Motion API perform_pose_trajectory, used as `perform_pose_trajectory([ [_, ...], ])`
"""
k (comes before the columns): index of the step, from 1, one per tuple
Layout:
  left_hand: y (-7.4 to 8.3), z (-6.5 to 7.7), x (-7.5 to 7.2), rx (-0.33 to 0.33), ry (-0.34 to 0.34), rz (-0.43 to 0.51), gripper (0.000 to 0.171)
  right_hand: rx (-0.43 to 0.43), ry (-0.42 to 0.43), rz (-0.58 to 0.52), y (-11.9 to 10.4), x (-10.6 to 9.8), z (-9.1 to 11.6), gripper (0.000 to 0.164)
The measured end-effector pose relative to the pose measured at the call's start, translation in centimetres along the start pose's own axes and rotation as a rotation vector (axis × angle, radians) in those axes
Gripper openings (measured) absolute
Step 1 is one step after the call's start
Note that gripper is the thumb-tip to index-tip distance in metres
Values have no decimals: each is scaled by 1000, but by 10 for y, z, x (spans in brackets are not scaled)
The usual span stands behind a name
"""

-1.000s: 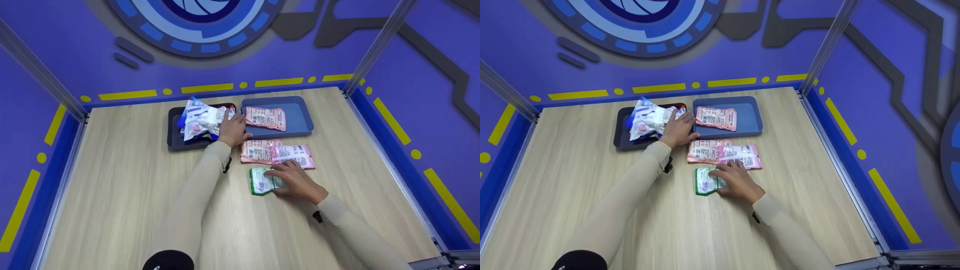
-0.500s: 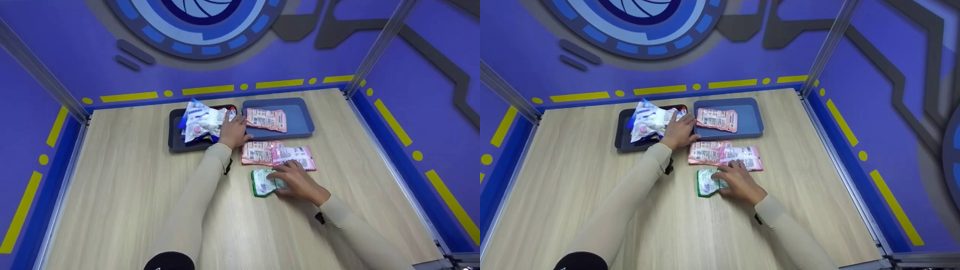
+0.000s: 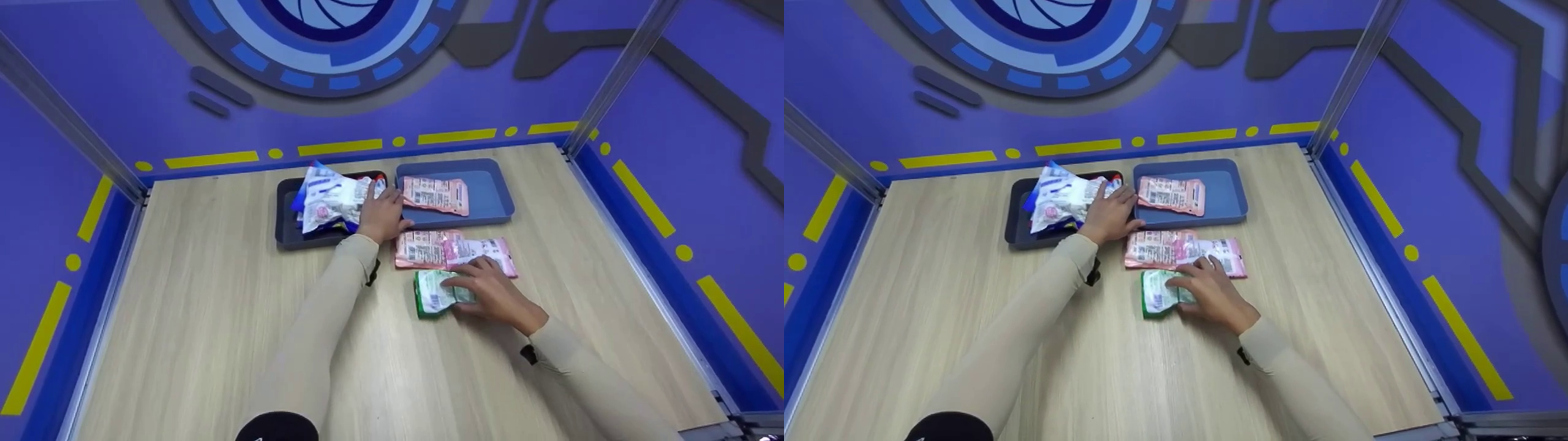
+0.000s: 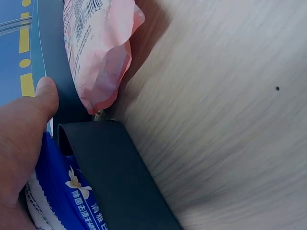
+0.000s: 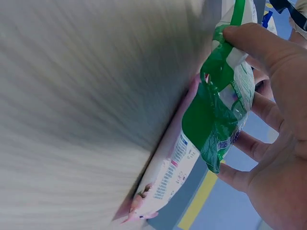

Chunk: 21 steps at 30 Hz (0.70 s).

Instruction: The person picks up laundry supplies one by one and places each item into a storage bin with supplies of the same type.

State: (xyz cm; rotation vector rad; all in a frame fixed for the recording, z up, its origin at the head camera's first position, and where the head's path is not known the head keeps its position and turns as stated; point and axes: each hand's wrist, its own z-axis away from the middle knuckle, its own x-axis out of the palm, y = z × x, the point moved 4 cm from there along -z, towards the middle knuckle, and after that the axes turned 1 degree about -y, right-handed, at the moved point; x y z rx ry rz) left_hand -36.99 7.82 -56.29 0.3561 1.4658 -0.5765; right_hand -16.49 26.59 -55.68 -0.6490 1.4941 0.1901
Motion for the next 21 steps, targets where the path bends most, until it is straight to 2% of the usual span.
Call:
perform_pose_trajectory([
  [6, 0, 1, -2, -1, 1, -3, 75, 0, 32, -4, 1, -11, -1, 47],
  [12, -2, 0, -10, -13, 18, -25, 74, -18, 86, 39, 5, -22, -6, 50],
  [16, 0, 0, -7, -3, 18, -8, 75, -29, 121, 56, 5, -25, -5, 51],
  [21, 0, 0, -1, -7, -13, 3, 76, -33, 140, 51, 5, -26, -6, 51],
])
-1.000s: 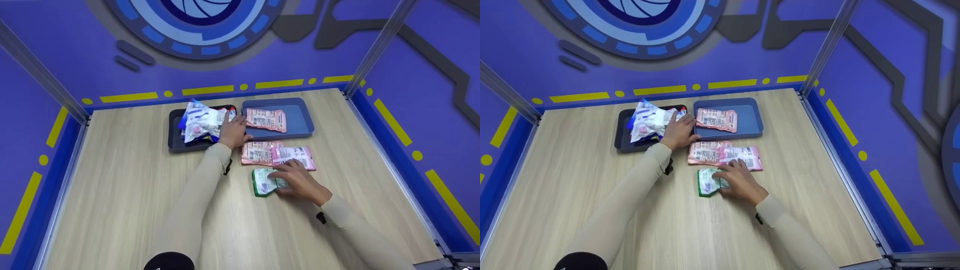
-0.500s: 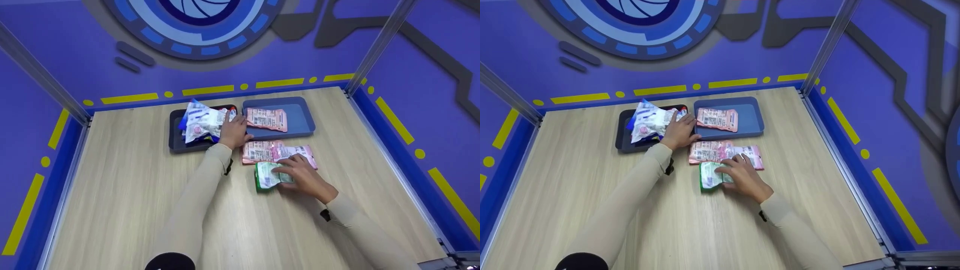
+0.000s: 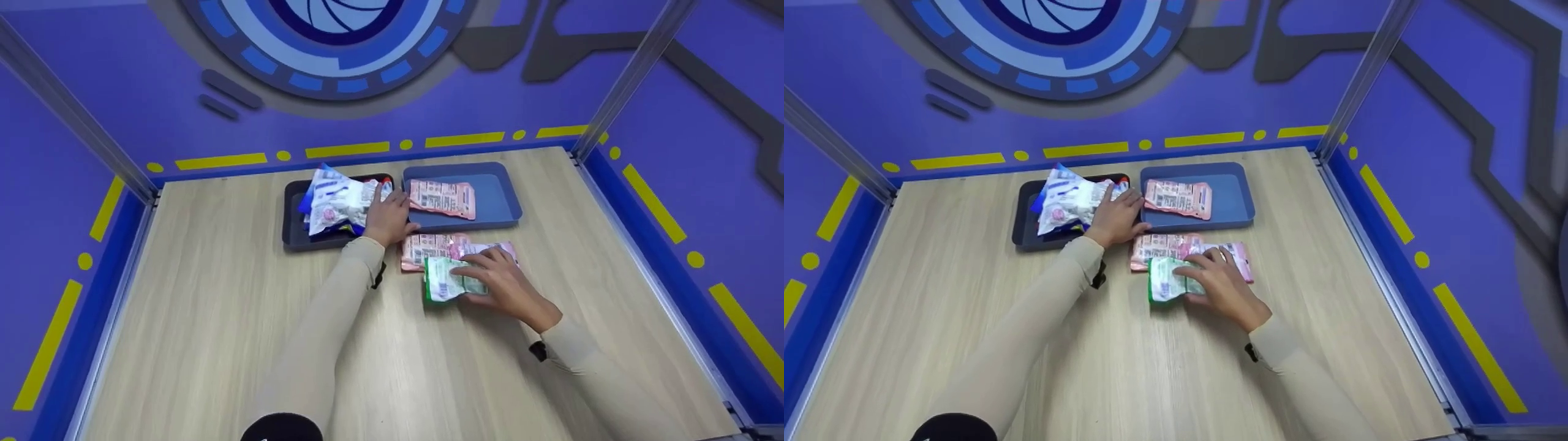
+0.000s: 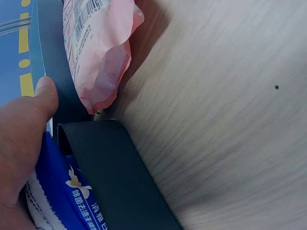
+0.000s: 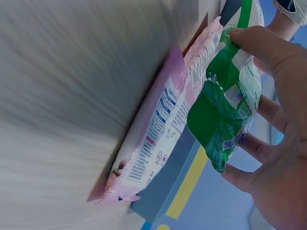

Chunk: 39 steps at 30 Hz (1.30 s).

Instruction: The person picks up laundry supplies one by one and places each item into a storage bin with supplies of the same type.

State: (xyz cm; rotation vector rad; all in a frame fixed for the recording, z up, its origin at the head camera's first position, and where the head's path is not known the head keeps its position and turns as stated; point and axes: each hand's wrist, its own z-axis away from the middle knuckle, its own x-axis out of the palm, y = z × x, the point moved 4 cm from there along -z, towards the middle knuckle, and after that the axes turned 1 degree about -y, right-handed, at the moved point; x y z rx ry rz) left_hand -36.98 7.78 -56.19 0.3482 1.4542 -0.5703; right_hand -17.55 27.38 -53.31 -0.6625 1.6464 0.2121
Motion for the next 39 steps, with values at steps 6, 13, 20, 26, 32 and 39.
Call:
perform_pose_trajectory([
  [6, 1, 0, 2, -5, -12, -8, 77, -11, 39, 10, 4, -7, -3, 56],
  [13, 1, -1, -2, 1, -7, -23, 76, -2, 57, 19, 10, -16, -6, 63],
  [20, 0, 1, -1, -6, -1, -32, 76, 6, 58, 35, 12, -20, -7, 69],
  [26, 2, 2, 0, -5, 16, -12, 75, 15, 64, 24, 13, -21, -5, 71],
  [32, 1, 2, 0, -6, 25, -19, 75, 37, 55, 8, 16, -24, -6, 72],
  [39, 2, 4, -2, -3, 18, -6, 73, 63, 34, 1, 18, -29, -7, 72],
])
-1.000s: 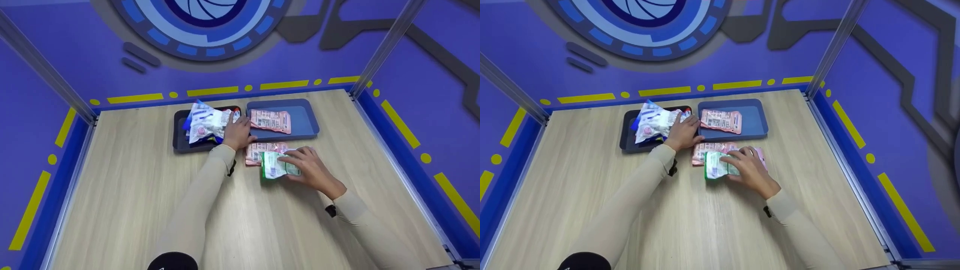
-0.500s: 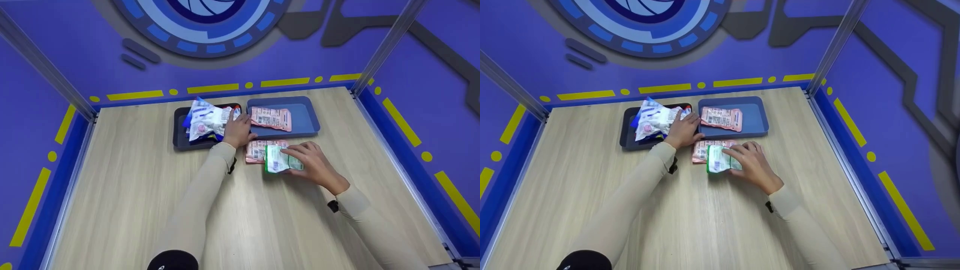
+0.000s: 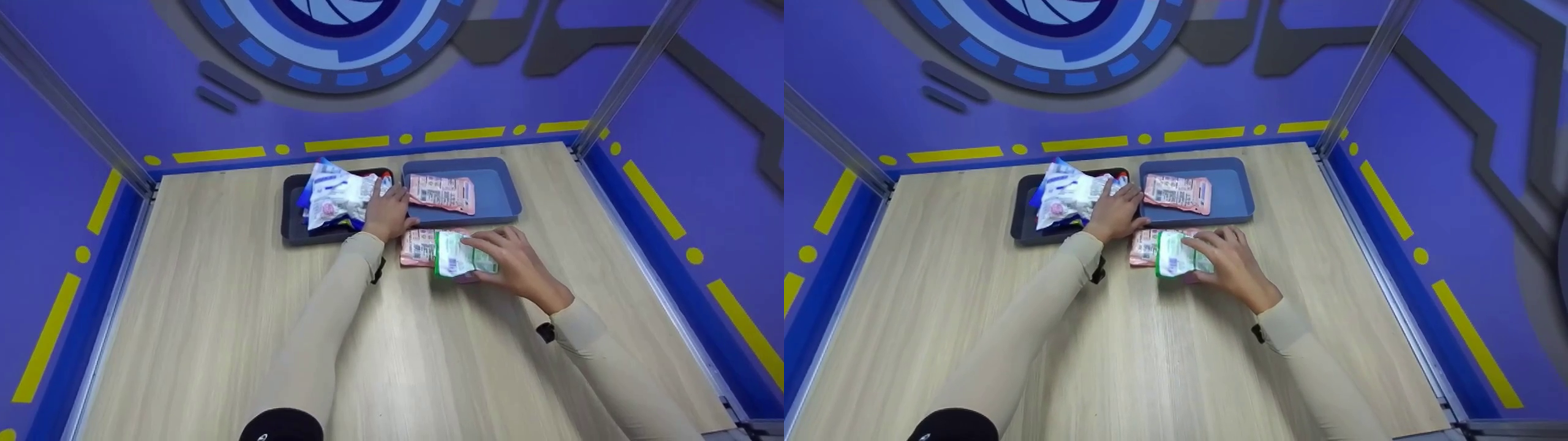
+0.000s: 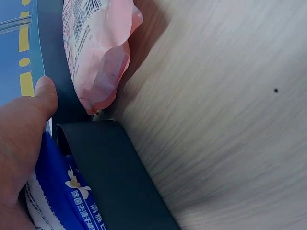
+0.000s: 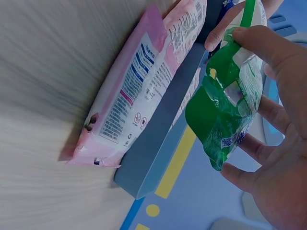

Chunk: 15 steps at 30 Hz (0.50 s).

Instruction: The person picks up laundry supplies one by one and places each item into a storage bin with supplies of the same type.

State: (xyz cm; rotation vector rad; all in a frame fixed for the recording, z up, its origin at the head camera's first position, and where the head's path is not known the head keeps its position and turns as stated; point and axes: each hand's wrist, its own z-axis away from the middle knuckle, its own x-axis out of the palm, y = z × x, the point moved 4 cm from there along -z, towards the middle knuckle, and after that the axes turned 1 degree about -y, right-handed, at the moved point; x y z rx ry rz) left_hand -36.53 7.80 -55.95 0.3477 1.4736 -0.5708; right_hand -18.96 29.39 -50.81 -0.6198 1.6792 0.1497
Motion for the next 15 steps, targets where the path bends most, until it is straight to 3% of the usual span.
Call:
perform_pose_trajectory([
  [15, -1, -1, 2, -2, 3, -28, 75, -74, 56, 35, 4, -8, -8, 70],
])
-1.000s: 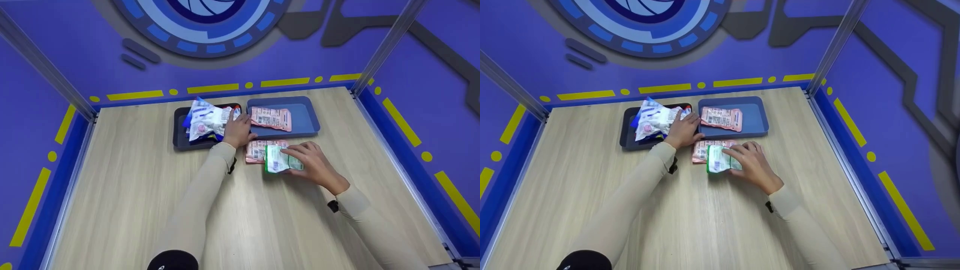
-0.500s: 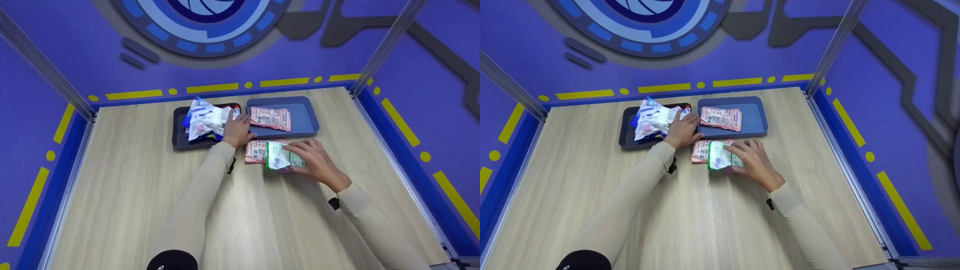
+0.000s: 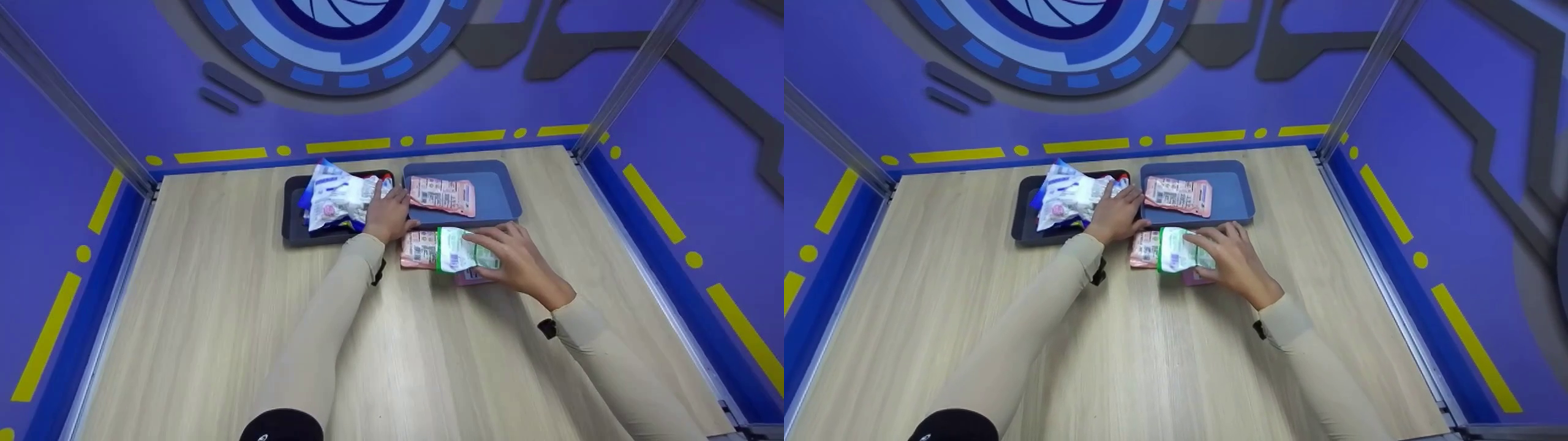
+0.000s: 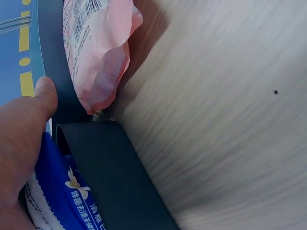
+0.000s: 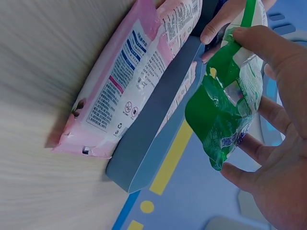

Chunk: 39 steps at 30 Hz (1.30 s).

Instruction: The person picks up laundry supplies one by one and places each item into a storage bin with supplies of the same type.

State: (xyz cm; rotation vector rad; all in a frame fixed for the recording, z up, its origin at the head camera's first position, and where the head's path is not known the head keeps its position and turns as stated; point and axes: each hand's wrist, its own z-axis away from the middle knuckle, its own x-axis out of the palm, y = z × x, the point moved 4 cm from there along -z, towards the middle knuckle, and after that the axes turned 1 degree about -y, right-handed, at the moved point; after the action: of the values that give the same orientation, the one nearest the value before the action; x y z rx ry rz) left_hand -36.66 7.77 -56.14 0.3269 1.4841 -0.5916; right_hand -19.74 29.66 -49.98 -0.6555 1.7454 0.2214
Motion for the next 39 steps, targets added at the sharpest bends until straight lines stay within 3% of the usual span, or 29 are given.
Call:
perform_pose_trajectory([
  [22, 0, 0, 1, -5, -2, 4, 74, 26, -15, 6, 13, -6, -12, 67],
  [39, 0, -1, 1, -9, 2, 12, 77, -4, 17, 19, 24, -7, -26, 69],
])
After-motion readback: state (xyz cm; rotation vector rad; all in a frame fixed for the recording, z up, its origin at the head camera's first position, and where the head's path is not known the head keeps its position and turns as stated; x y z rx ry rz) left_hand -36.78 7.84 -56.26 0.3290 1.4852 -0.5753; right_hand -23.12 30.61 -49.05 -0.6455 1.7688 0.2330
